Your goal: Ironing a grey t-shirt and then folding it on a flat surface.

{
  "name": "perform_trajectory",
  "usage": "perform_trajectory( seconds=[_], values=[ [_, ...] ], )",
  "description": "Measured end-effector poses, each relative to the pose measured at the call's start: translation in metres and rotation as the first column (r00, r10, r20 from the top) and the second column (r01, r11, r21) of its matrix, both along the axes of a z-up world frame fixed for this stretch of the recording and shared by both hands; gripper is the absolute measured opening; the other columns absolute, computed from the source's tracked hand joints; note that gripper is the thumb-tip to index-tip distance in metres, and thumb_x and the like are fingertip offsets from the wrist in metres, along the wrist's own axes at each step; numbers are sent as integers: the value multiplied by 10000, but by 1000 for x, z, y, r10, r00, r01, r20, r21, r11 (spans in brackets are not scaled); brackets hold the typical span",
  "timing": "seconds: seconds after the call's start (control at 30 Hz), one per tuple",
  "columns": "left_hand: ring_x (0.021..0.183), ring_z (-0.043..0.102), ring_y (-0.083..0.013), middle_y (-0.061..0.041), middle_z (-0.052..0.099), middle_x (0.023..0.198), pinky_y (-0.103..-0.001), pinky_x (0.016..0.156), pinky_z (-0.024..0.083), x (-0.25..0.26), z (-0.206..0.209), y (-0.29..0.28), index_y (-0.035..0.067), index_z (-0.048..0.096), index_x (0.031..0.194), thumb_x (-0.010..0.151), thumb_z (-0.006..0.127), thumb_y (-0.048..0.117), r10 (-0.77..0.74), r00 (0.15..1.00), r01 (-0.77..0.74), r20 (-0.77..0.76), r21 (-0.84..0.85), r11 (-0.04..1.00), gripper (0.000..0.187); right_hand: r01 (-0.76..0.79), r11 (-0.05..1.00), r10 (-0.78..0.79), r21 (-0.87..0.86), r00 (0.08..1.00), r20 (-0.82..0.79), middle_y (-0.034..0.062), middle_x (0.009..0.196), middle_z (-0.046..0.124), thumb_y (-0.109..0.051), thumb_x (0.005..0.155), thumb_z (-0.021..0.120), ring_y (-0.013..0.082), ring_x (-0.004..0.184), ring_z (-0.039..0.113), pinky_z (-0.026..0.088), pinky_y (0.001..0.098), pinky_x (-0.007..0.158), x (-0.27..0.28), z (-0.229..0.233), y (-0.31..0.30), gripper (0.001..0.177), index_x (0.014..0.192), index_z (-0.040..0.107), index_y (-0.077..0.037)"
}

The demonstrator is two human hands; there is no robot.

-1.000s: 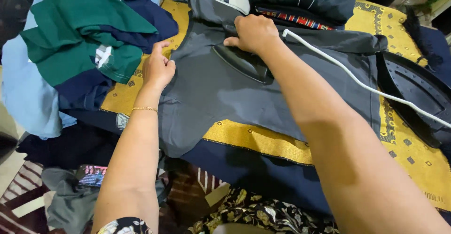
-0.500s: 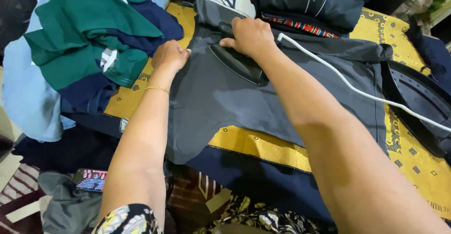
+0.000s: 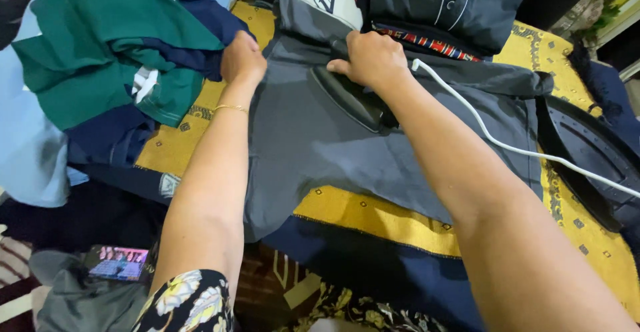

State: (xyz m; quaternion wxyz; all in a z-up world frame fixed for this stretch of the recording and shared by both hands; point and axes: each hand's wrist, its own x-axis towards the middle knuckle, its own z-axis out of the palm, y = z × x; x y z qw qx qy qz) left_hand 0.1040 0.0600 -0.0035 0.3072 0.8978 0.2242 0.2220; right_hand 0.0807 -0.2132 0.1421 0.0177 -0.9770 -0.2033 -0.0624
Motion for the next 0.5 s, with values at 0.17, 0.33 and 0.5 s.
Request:
perform_trajectory(
  seconds=[0.17, 0.33, 0.5],
  values=[
    [914, 678, -398, -145, 723, 910, -517, 762, 518, -12, -2, 12, 124, 628, 923, 871, 688, 93, -103, 984, 99, 145, 34, 995, 85, -130, 991, 131, -42, 991, 14, 221, 999, 726, -668, 833, 749, 431, 973, 699, 554, 529, 822, 11, 0, 18, 672, 1067, 674, -42],
    [909, 674, -412, -183, 707, 911, -505, 787, 526, -28, -5, 35, 79, 604, 959, 917, 723, 156, -213, 955, 208, 205, 46, 977, 147, -193, 981, 192, 9, 979, 72, 210, 993, 725, -671, 822, 746, 423, 968, 696, 556, 525, 798, 32, -8, 57, 670, 1065, 681, -50],
    [918, 680, -406, -233, 711, 927, -501, 813, 523, -89, 45, 29, 30, 704, 842, 924, 773, 549, -180, 937, 218, -300, 97, 971, 531, -119, 992, 119, 36, 993, 19, 186, 1018, 729, -659, 838, 745, 391, 997, 696, 553, 498, 830, 40, -10, 66, 662, 1095, 685, -52]
  ],
)
